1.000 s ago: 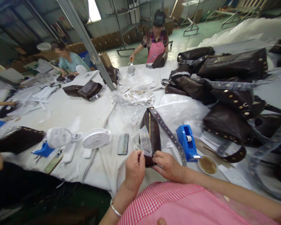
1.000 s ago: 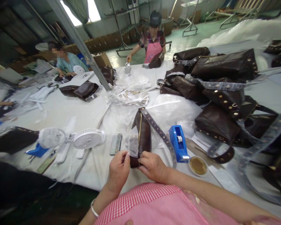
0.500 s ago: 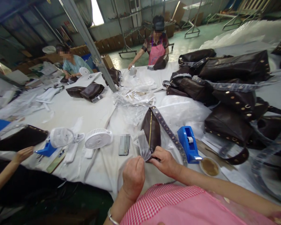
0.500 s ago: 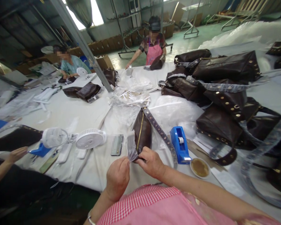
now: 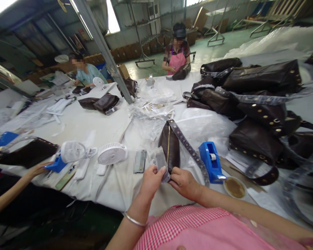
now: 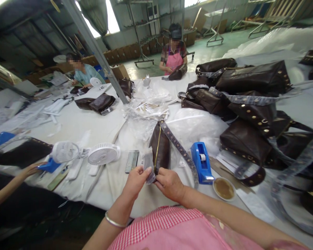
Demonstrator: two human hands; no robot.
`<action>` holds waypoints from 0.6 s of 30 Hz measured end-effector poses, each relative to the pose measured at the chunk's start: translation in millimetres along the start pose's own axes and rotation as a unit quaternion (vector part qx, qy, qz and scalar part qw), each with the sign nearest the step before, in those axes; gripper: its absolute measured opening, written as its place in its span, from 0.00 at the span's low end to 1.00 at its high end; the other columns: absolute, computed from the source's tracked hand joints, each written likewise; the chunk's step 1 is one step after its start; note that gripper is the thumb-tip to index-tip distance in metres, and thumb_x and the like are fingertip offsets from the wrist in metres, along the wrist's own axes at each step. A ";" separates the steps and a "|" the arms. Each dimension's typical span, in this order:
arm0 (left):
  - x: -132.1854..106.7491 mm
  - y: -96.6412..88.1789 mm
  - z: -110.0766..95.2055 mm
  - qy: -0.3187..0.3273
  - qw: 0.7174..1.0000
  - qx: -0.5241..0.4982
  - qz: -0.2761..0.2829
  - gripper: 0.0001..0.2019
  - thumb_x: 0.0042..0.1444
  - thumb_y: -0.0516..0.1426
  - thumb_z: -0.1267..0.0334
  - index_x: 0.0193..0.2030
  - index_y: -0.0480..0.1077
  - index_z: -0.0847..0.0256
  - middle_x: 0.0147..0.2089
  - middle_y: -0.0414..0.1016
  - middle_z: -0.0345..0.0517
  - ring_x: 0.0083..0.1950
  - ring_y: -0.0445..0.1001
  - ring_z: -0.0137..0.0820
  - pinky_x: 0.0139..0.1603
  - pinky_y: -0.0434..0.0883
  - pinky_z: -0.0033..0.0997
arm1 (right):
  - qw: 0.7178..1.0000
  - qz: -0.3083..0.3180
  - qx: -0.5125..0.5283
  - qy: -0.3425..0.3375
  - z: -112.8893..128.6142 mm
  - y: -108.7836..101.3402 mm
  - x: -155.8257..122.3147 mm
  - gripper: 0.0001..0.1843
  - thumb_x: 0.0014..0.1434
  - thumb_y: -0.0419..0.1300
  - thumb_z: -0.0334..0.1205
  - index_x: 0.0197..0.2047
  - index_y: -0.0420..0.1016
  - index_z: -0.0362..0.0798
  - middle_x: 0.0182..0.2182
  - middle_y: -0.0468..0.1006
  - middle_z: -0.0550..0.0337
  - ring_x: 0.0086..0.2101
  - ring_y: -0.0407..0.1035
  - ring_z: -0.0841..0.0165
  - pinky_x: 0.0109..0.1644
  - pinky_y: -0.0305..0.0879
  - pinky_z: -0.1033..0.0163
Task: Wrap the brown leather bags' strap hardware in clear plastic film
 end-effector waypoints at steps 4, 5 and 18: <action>-7.2 12.1 -2.2 0.041 0.999 0.010 0.006 0.11 0.53 0.62 0.57 0.29 0.69 0.62 0.25 0.72 0.38 0.28 0.71 0.28 0.29 0.67 0.25 | 0.983 0.045 0.176 0.040 -7.9 -15.0 7.7 0.06 0.59 0.60 0.36 0.39 0.78 0.46 0.33 0.74 0.56 0.34 0.69 0.67 0.38 0.66 0.64; -11.9 12.0 -6.0 0.068 0.997 0.043 0.001 0.11 0.54 0.61 0.57 0.28 0.69 0.62 0.24 0.70 0.36 0.27 0.69 0.27 0.28 0.65 0.25 | 0.964 0.054 0.249 0.069 -12.4 -20.1 11.1 0.10 0.59 0.60 0.37 0.44 0.78 0.47 0.35 0.75 0.56 0.36 0.70 0.67 0.39 0.67 0.63; -36.6 34.5 -28.5 0.445 0.847 0.287 0.045 0.07 0.61 0.55 0.66 0.37 0.75 0.59 0.33 0.76 0.47 0.36 0.73 0.35 0.39 0.72 0.36 | 0.948 0.077 0.299 -0.082 54.0 -71.4 44.2 0.09 0.62 0.61 0.42 0.42 0.79 0.48 0.41 0.82 0.54 0.46 0.73 0.64 0.55 0.65 0.54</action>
Point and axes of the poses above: each hand's wrist, its own x-axis towards the middle knuckle, its own y-axis out of the palm, z = x × y, the point moved 7 cm from there along x, towards the middle knuckle
